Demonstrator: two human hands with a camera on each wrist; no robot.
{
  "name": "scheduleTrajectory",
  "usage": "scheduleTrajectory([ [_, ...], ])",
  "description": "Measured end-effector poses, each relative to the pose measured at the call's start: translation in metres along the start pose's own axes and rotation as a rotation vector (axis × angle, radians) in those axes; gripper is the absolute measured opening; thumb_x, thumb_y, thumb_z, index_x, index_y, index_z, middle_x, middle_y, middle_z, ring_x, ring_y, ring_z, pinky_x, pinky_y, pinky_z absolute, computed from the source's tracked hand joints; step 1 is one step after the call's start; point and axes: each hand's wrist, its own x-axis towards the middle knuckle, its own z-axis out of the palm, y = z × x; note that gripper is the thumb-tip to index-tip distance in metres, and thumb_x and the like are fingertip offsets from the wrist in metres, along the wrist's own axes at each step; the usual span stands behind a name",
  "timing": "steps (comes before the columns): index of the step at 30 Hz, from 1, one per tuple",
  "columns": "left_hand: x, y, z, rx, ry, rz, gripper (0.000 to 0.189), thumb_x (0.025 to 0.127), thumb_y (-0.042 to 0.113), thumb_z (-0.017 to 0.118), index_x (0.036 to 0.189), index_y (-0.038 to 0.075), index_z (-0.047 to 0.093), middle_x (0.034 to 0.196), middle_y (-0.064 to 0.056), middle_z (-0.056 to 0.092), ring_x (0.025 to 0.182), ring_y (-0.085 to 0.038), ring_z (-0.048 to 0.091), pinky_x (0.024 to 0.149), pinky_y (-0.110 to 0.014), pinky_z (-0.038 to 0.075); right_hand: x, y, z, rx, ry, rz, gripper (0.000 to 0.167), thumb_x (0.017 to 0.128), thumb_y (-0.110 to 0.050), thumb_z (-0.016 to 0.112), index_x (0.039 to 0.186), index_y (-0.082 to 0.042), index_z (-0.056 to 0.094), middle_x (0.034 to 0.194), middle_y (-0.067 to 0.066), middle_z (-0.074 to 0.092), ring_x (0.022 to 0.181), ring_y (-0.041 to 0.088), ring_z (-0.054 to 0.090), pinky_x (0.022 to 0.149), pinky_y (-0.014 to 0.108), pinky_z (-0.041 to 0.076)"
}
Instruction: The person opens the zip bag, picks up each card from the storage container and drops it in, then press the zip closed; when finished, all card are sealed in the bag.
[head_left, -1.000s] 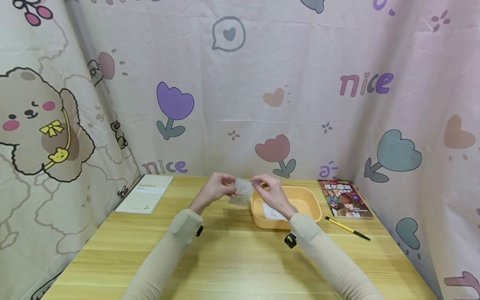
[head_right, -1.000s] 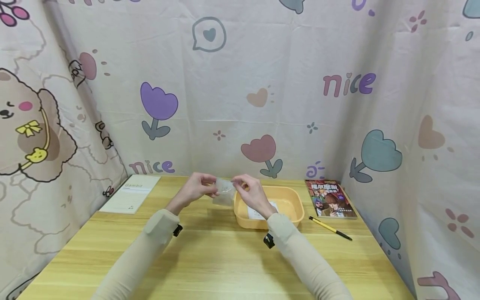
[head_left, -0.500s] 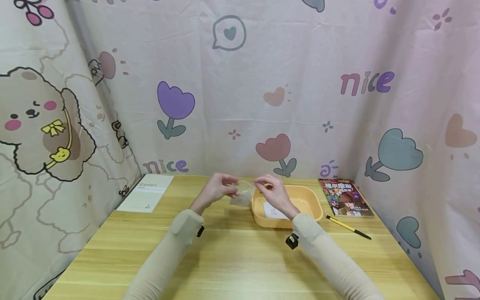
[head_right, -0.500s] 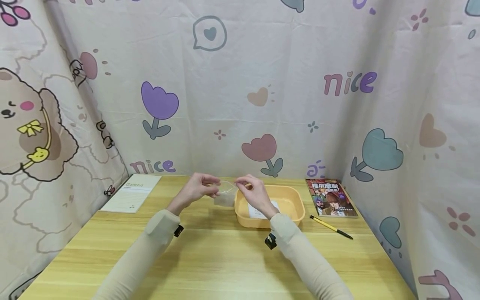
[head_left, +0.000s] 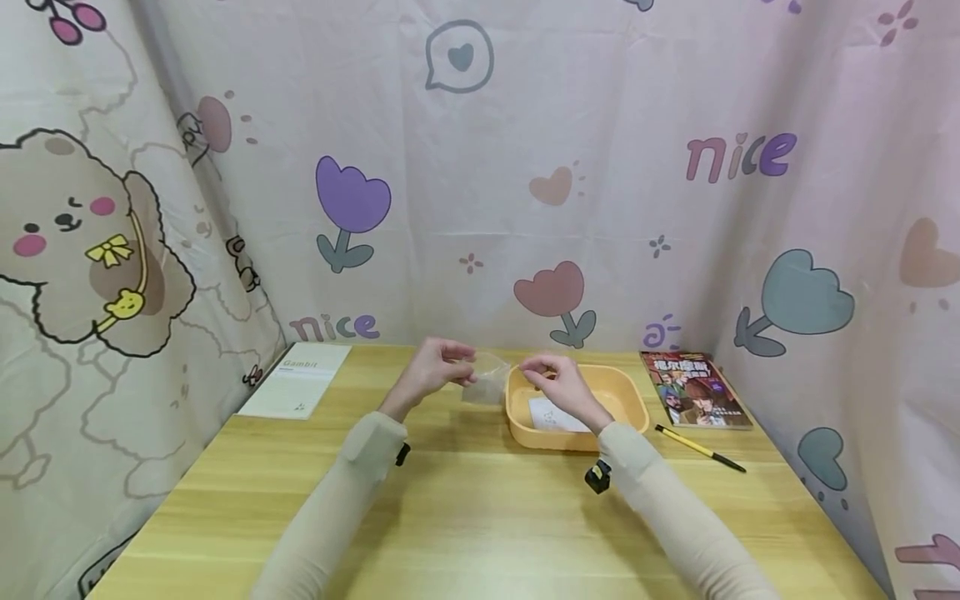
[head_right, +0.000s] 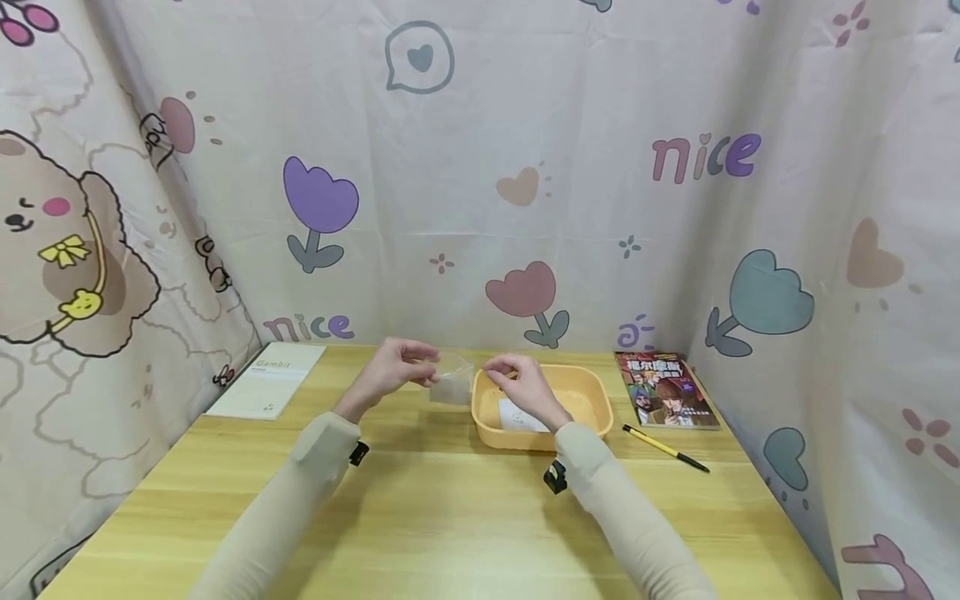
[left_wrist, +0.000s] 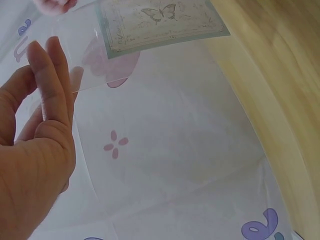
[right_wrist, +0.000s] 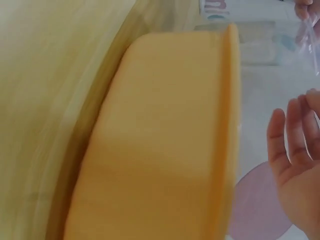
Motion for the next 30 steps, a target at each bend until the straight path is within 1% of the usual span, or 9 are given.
scheduleTrajectory([
  [4,0.001,0.002,-0.002,0.012,0.005,-0.011,0.034,0.088,-0.002,0.069,0.121,-0.006,0.064,0.121,-0.023,0.066,0.077,-0.02,0.073,0.077,-0.039,0.064,-0.001,0.004,-0.007,0.012,-0.07,0.047,0.015,0.094,-0.011,0.066,0.106,-0.004,0.073,0.102,0.014,0.073,0.079,0.013,0.064,0.072,0.043,0.062],
  [6,0.001,0.001,-0.002,0.014,0.007,-0.01,0.033,0.088,-0.002,0.069,0.121,-0.005,0.065,0.121,-0.023,0.066,0.077,-0.02,0.073,0.078,-0.041,0.064,-0.002,0.009,-0.01,0.021,-0.092,0.063,0.017,0.094,-0.01,0.066,0.107,-0.002,0.072,0.103,0.016,0.073,0.08,0.013,0.064,0.072,0.043,0.062],
  [9,0.001,0.001,-0.002,0.013,0.01,0.0,0.033,0.088,-0.002,0.069,0.12,-0.005,0.065,0.121,-0.023,0.066,0.077,-0.02,0.073,0.075,-0.037,0.064,-0.002,0.017,-0.017,0.02,-0.118,0.093,0.018,0.094,-0.007,0.065,0.11,0.0,0.071,0.106,0.019,0.072,0.08,0.011,0.063,0.073,0.045,0.062],
  [11,0.001,0.001,-0.001,0.016,0.011,0.006,0.033,0.088,-0.002,0.069,0.12,-0.006,0.065,0.121,-0.024,0.066,0.077,-0.02,0.073,0.073,-0.035,0.064,-0.001,0.027,-0.019,0.021,-0.12,0.11,0.019,0.093,-0.007,0.066,0.11,-0.001,0.071,0.107,0.019,0.071,0.079,0.008,0.063,0.07,0.042,0.062],
  [14,0.0,0.002,-0.002,0.021,0.01,0.015,0.034,0.088,-0.002,0.069,0.121,-0.007,0.064,0.121,-0.025,0.066,0.078,-0.022,0.073,0.073,-0.035,0.064,-0.001,0.033,-0.024,0.007,-0.128,0.137,0.021,0.093,-0.006,0.065,0.112,0.003,0.07,0.112,0.024,0.069,0.084,0.017,0.066,0.068,0.039,0.062],
  [18,0.0,0.001,-0.003,0.02,0.016,0.024,0.034,0.088,-0.002,0.069,0.121,-0.008,0.063,0.121,-0.026,0.065,0.078,-0.024,0.073,0.076,-0.039,0.064,-0.002,0.042,-0.03,-0.003,-0.137,0.171,0.026,0.094,-0.002,0.062,0.118,0.007,0.065,0.116,0.029,0.066,0.099,0.039,0.064,0.066,0.027,0.059],
  [20,0.001,0.001,-0.003,0.018,0.019,0.022,0.034,0.088,-0.002,0.069,0.121,-0.008,0.063,0.121,-0.026,0.066,0.079,-0.024,0.073,0.077,-0.04,0.064,-0.002,0.046,-0.032,-0.013,-0.138,0.185,0.027,0.093,0.001,0.061,0.119,0.008,0.064,0.116,0.029,0.066,0.102,0.042,0.063,0.067,0.025,0.057],
  [25,0.002,0.001,-0.001,0.028,0.024,0.015,0.034,0.088,-0.001,0.069,0.121,-0.007,0.064,0.121,-0.025,0.066,0.078,-0.023,0.073,0.075,-0.038,0.064,-0.005,0.058,-0.037,-0.084,-0.154,0.208,0.034,0.086,0.011,0.061,0.119,0.007,0.065,0.114,0.026,0.068,0.103,0.037,0.064,0.077,0.025,0.058],
  [30,0.002,0.0,0.0,0.035,0.027,0.01,0.033,0.088,-0.002,0.069,0.121,-0.006,0.064,0.121,-0.024,0.066,0.076,-0.021,0.073,0.078,-0.042,0.064,-0.008,0.065,-0.042,-0.14,-0.213,0.191,0.039,0.081,0.014,0.064,0.119,0.008,0.064,0.115,0.026,0.067,0.103,0.038,0.062,0.092,0.039,0.057],
])
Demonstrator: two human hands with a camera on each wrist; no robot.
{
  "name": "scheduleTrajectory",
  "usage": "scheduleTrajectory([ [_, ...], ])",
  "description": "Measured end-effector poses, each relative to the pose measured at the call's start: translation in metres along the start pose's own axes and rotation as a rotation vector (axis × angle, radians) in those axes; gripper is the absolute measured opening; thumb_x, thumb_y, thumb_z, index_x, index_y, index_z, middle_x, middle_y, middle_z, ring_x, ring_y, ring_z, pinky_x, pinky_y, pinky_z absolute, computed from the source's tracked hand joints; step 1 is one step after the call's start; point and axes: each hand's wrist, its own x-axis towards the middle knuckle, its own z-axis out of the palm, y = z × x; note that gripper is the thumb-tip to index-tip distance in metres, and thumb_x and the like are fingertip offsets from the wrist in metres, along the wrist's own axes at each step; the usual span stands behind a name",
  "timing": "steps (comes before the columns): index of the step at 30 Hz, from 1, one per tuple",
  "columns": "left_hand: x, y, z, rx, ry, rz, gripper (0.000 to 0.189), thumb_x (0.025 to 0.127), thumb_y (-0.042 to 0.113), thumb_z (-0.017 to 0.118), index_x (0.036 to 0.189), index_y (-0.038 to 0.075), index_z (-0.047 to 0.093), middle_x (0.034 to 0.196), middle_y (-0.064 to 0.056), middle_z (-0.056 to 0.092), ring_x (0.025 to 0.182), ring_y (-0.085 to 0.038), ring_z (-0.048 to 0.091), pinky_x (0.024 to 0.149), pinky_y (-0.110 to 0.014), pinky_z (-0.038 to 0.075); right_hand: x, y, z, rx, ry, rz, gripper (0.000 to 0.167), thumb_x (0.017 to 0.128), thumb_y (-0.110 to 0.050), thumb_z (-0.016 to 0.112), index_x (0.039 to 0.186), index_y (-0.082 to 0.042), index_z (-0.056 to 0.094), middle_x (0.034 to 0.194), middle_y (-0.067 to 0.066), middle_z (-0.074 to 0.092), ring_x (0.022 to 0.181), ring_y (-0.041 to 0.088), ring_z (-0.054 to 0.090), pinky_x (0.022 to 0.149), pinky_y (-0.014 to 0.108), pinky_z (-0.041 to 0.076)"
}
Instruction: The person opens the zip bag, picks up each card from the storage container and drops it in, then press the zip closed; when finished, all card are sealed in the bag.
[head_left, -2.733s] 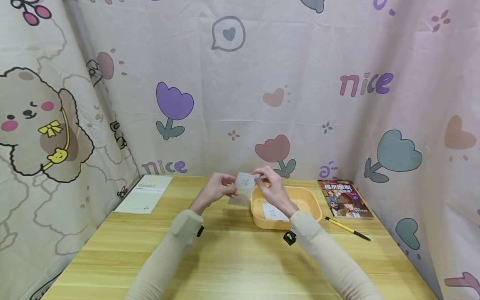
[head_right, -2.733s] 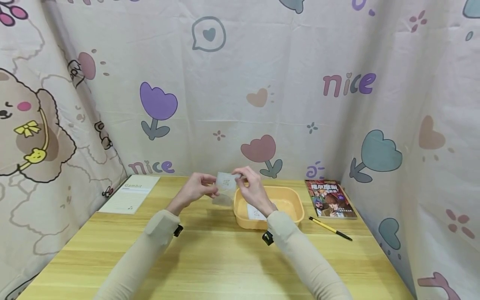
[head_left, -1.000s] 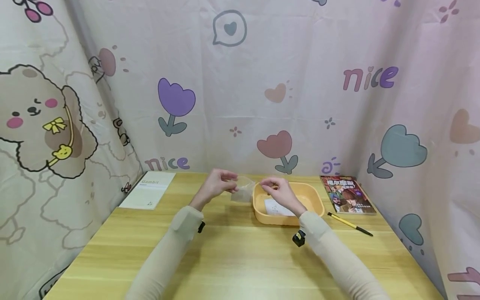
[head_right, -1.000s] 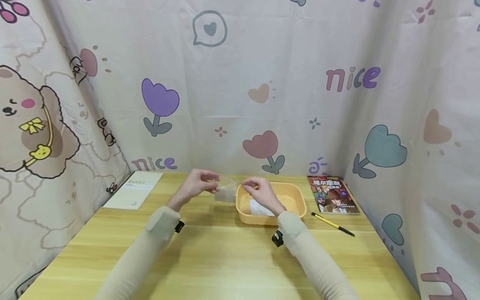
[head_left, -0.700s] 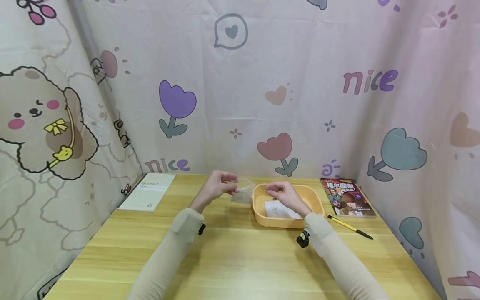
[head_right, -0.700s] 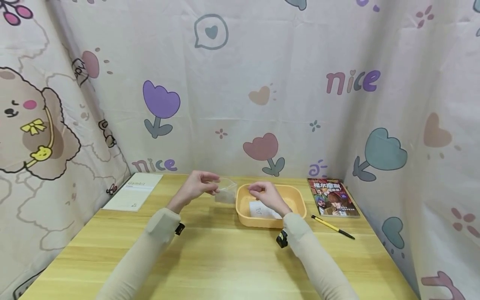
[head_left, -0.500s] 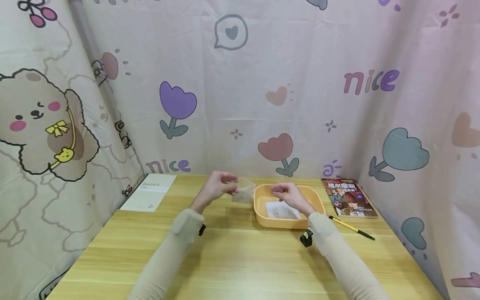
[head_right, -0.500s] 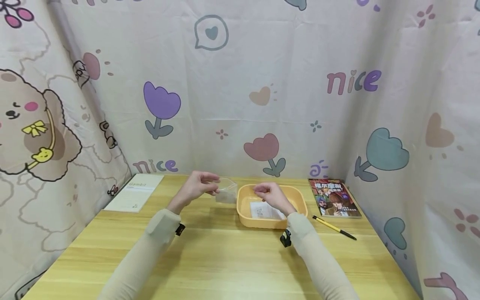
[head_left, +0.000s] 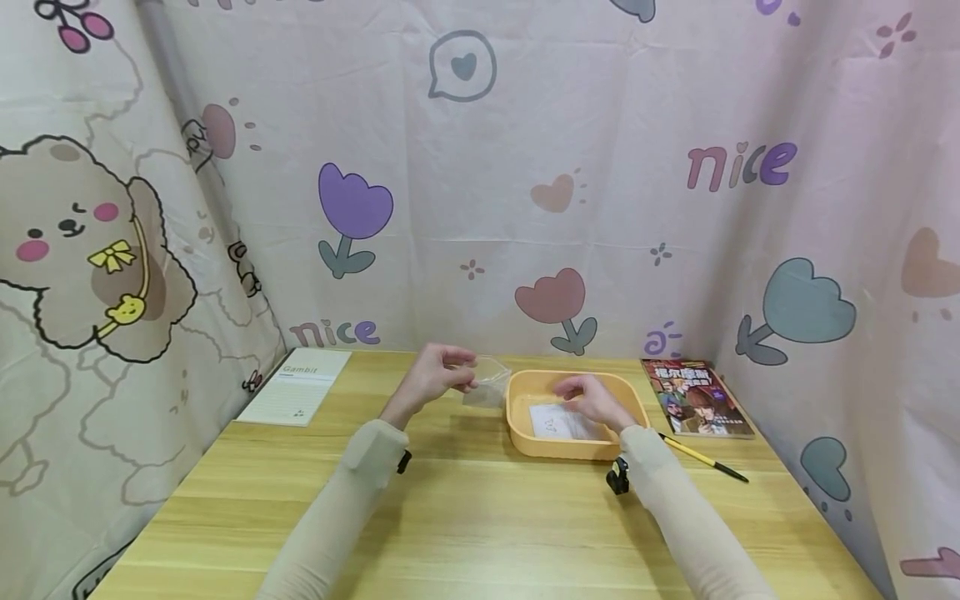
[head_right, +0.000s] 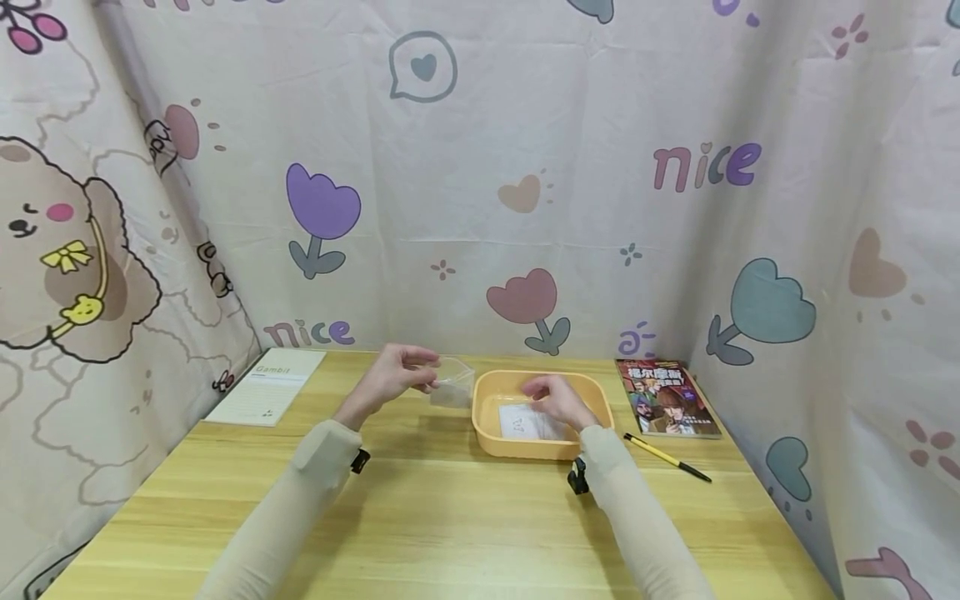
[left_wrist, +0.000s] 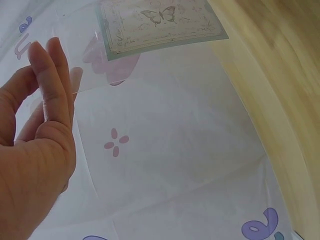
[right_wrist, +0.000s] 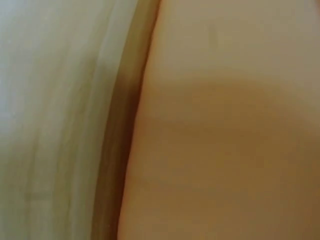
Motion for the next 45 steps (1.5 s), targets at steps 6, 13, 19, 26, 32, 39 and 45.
scheduleTrajectory([
  [6,0.0,0.003,0.001,-0.008,-0.002,0.008,0.034,0.088,-0.003,0.068,0.121,-0.007,0.064,0.12,-0.024,0.066,0.076,-0.02,0.073,0.075,-0.037,0.064,0.0,0.001,-0.001,-0.032,-0.039,0.03,0.041,0.078,0.013,0.068,0.119,0.007,0.065,0.115,0.025,0.066,0.1,0.033,0.062,0.093,0.047,0.055],
  [13,0.001,0.004,0.001,-0.004,-0.01,0.012,0.035,0.089,-0.002,0.068,0.123,-0.008,0.063,0.121,-0.025,0.066,0.077,-0.021,0.073,0.074,-0.037,0.064,0.0,0.005,0.0,-0.058,-0.106,0.089,0.048,0.075,0.01,0.074,0.122,0.003,0.064,0.117,0.02,0.066,0.104,0.031,0.059,0.098,0.05,0.05],
  [19,0.0,0.004,0.001,0.003,-0.014,0.015,0.035,0.09,-0.001,0.067,0.124,-0.009,0.061,0.122,-0.026,0.065,0.08,-0.025,0.074,0.078,-0.046,0.063,0.003,0.01,0.0,-0.122,-0.146,0.109,0.048,0.077,0.003,0.078,0.123,-0.001,0.065,0.118,0.015,0.065,0.104,0.026,0.057,0.1,0.048,0.049],
  [26,0.0,0.005,0.001,-0.002,-0.006,0.009,0.033,0.089,-0.002,0.067,0.121,-0.006,0.064,0.119,-0.022,0.068,0.076,-0.02,0.073,0.072,-0.035,0.064,0.005,0.011,0.001,-0.163,-0.144,0.09,0.042,0.077,0.002,0.078,0.118,-0.001,0.068,0.114,0.013,0.065,0.099,0.024,0.055,0.094,0.042,0.049],
  [32,-0.001,0.002,0.002,-0.005,-0.009,0.002,0.033,0.088,-0.003,0.067,0.121,-0.006,0.064,0.12,-0.022,0.067,0.077,-0.02,0.073,0.074,-0.038,0.064,0.005,0.01,0.004,-0.158,-0.155,0.085,0.044,0.077,0.006,0.076,0.119,-0.002,0.067,0.108,0.013,0.062,0.095,0.025,0.05,0.083,0.03,0.044],
  [39,-0.003,0.002,0.002,-0.001,-0.01,-0.001,0.033,0.089,-0.002,0.067,0.122,-0.007,0.063,0.121,-0.025,0.066,0.078,-0.023,0.073,0.074,-0.037,0.064,0.003,0.01,0.007,-0.059,-0.065,0.106,0.043,0.075,0.014,0.071,0.115,-0.001,0.067,0.104,0.013,0.062,0.09,0.023,0.054,0.077,0.028,0.048],
  [45,0.0,-0.002,0.001,0.004,0.003,-0.008,0.031,0.089,-0.001,0.068,0.119,-0.005,0.066,0.118,-0.021,0.068,0.075,-0.019,0.073,0.076,-0.041,0.064,0.003,0.011,0.002,0.019,-0.012,0.119,0.034,0.083,0.008,0.067,0.115,-0.002,0.069,0.103,0.013,0.068,0.089,0.021,0.058,0.074,0.026,0.053],
])
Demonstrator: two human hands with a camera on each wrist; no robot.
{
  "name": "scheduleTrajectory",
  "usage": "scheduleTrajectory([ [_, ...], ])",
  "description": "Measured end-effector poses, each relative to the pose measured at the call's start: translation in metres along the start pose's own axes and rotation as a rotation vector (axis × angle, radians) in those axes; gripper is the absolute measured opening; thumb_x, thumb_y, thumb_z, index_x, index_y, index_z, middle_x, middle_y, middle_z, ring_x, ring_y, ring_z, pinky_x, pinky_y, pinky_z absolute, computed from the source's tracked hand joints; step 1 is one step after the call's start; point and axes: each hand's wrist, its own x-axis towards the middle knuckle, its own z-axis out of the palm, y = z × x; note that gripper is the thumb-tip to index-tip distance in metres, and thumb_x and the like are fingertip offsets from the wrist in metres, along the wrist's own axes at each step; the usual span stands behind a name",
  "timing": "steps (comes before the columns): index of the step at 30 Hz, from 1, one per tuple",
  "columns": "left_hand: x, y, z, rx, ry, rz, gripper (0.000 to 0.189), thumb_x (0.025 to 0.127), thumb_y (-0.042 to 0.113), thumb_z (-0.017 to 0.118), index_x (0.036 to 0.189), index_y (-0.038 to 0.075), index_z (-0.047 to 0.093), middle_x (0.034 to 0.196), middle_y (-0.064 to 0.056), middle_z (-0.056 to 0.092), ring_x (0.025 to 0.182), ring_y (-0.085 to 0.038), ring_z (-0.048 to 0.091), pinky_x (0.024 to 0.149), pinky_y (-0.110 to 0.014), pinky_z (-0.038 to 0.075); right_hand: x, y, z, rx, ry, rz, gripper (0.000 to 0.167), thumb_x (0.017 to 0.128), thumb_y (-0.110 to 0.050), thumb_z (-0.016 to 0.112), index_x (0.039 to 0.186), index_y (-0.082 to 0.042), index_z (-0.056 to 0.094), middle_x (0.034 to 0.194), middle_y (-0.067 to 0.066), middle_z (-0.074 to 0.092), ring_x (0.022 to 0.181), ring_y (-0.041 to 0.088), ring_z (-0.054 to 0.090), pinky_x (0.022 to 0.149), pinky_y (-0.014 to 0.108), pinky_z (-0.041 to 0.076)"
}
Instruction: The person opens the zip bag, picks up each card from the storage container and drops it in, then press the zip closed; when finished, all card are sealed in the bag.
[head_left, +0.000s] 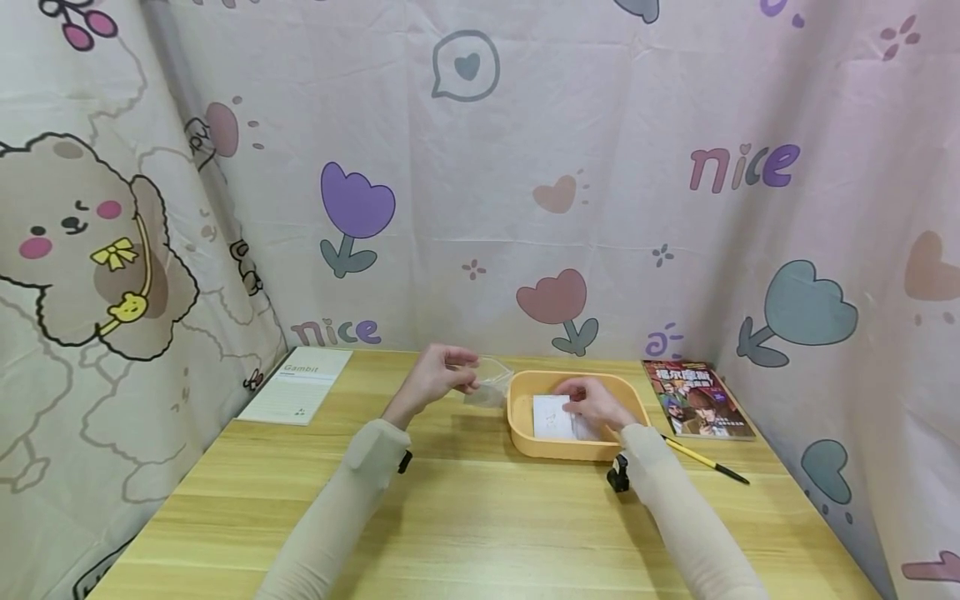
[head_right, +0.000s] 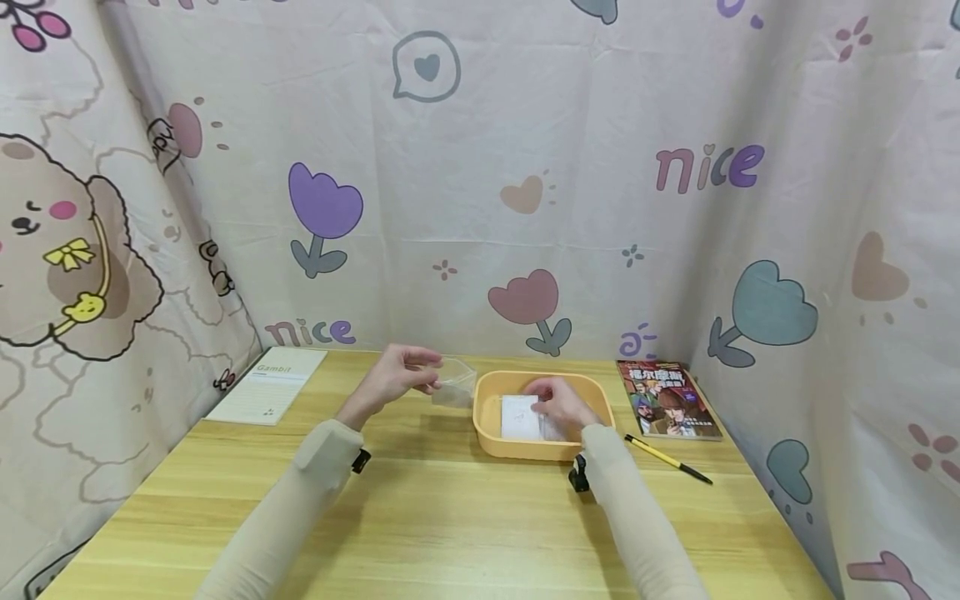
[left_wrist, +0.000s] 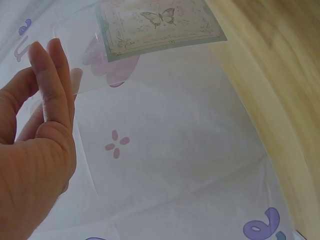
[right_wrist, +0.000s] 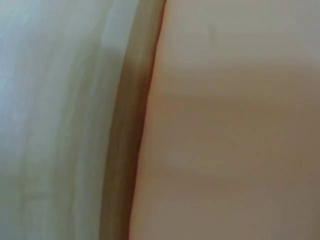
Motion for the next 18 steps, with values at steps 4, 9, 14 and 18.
scheduleTrajectory([
  [4,0.0,0.0,-0.001,0.0,-0.001,-0.003,0.031,0.089,-0.001,0.068,0.119,-0.004,0.065,0.117,-0.02,0.069,0.075,-0.019,0.073,0.078,-0.044,0.063,-0.003,-0.001,-0.004,0.063,0.003,0.024,0.029,0.089,0.002,0.065,0.118,-0.003,0.068,0.104,0.014,0.069,0.086,0.017,0.061,0.068,0.024,0.055],
  [9,-0.001,0.001,0.0,0.006,-0.002,0.0,0.031,0.089,-0.001,0.068,0.119,-0.004,0.066,0.117,-0.02,0.069,0.075,-0.019,0.073,0.074,-0.039,0.064,-0.006,-0.002,-0.008,0.137,0.022,-0.011,0.031,0.093,-0.002,0.063,0.124,0.002,0.062,0.106,0.02,0.069,0.081,0.016,0.064,0.071,0.032,0.06],
  [14,0.0,0.002,0.0,0.0,-0.006,0.009,0.031,0.089,-0.002,0.068,0.12,-0.005,0.065,0.118,-0.02,0.068,0.075,-0.019,0.073,0.075,-0.041,0.064,-0.007,-0.005,-0.011,0.233,0.061,-0.051,0.032,0.095,-0.003,0.061,0.126,0.004,0.058,0.108,0.024,0.067,0.083,0.017,0.066,0.085,0.05,0.06],
  [18,0.001,0.002,0.001,0.001,-0.007,0.01,0.032,0.088,-0.002,0.068,0.12,-0.005,0.065,0.118,-0.021,0.068,0.076,-0.019,0.073,0.076,-0.041,0.064,-0.008,-0.008,-0.013,0.262,0.101,-0.08,0.023,0.096,-0.002,0.059,0.118,0.004,0.06,0.104,0.024,0.065,0.082,0.017,0.065,0.085,0.049,0.061],
])
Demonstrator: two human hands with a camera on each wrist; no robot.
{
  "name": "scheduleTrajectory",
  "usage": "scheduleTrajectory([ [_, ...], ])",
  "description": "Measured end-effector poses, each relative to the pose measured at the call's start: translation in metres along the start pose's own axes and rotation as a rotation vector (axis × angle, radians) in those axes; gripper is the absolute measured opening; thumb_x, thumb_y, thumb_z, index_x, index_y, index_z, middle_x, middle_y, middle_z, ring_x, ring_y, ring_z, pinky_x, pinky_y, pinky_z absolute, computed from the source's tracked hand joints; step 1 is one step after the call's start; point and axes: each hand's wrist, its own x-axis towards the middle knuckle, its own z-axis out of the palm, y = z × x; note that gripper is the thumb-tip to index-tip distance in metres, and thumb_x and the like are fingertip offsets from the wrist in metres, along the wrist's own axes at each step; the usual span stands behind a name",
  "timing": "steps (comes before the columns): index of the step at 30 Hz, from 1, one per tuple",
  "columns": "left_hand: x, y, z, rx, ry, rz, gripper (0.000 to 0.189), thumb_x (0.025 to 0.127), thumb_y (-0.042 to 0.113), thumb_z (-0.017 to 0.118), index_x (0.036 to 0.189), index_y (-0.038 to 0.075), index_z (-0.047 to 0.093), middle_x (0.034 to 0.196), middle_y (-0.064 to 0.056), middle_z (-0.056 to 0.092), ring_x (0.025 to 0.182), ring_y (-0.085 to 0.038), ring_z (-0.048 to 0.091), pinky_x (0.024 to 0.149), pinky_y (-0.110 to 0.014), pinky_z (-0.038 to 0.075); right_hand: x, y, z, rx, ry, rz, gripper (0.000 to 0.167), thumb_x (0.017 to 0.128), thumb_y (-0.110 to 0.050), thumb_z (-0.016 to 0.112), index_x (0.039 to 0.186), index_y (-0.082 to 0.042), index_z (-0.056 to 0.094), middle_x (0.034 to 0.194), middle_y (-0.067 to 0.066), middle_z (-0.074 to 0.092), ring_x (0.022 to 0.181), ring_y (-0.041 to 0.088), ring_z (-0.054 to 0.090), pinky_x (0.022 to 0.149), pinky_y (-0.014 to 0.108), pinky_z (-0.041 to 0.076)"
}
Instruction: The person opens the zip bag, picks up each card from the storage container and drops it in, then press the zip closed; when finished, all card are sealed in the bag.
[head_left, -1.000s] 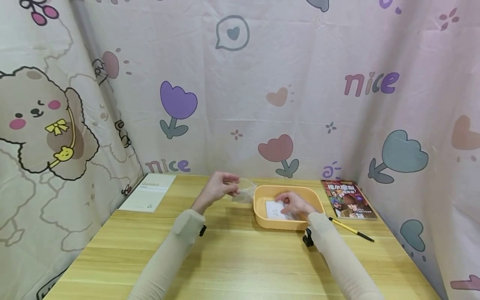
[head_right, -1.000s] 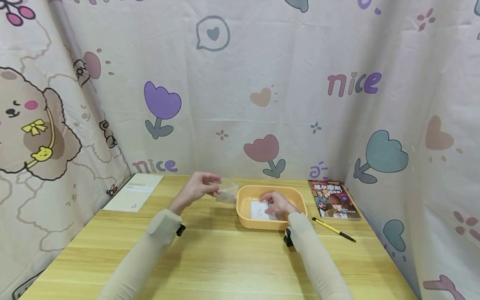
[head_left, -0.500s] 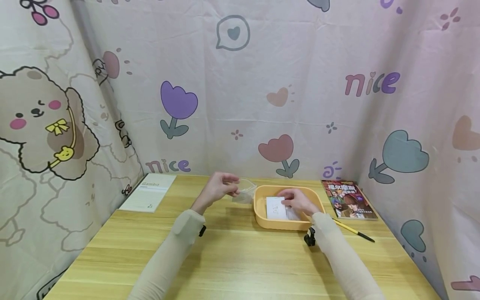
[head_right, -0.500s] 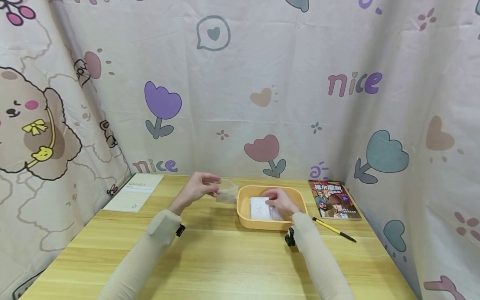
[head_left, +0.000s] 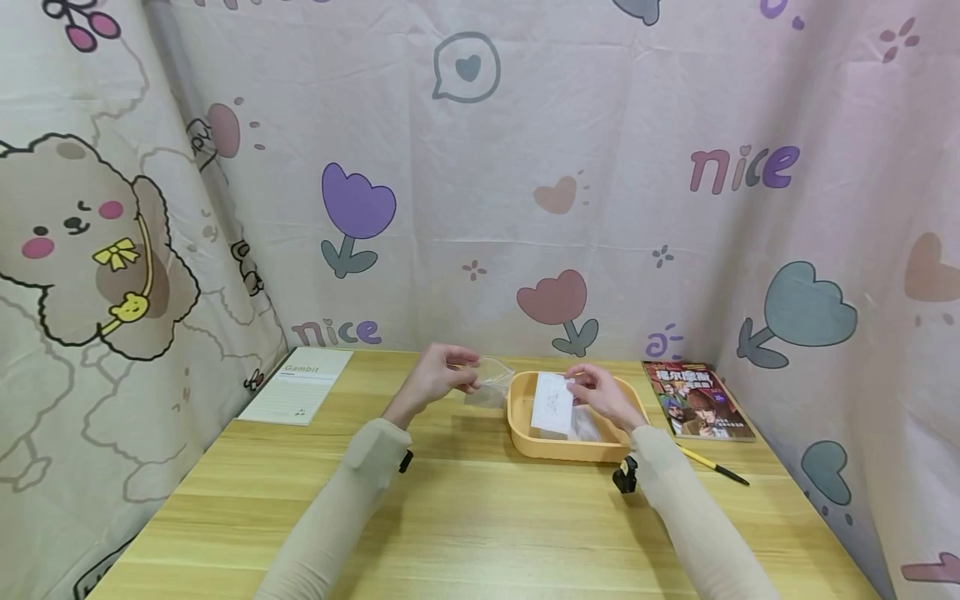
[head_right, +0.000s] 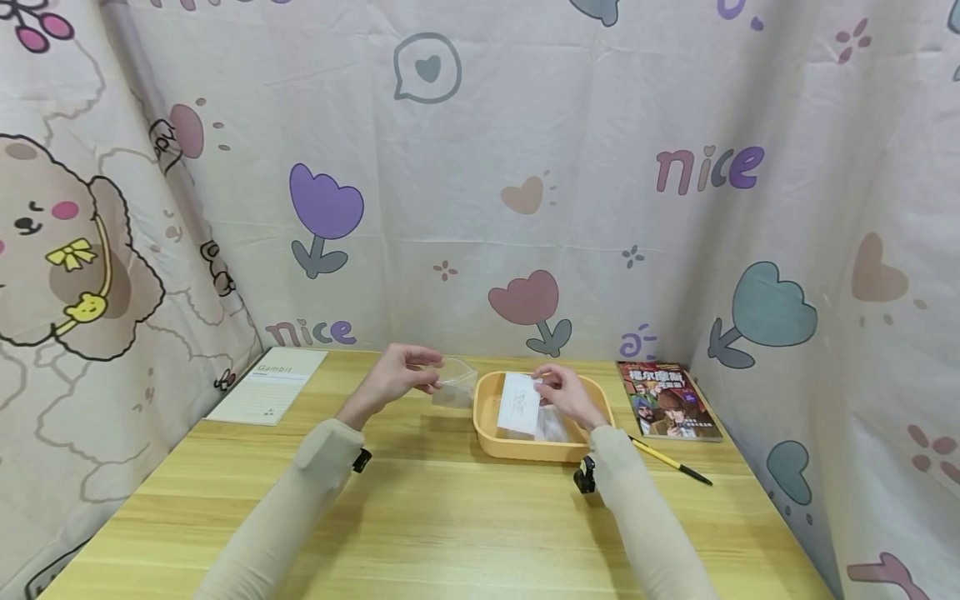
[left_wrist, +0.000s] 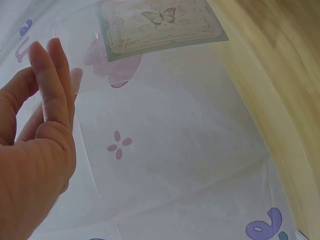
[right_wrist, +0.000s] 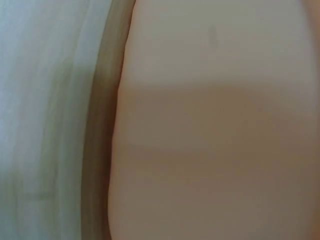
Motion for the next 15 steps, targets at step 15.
scheduleTrajectory([
  [15,-0.001,-0.001,0.001,0.01,0.013,-0.005,0.032,0.088,-0.002,0.069,0.12,-0.005,0.065,0.117,-0.02,0.069,0.075,-0.02,0.073,0.073,-0.036,0.064,-0.005,-0.019,0.004,0.075,0.017,-0.022,0.031,0.09,0.003,0.061,0.12,0.007,0.063,0.081,0.01,0.06,0.072,0.019,0.064,0.08,0.054,0.06],
])
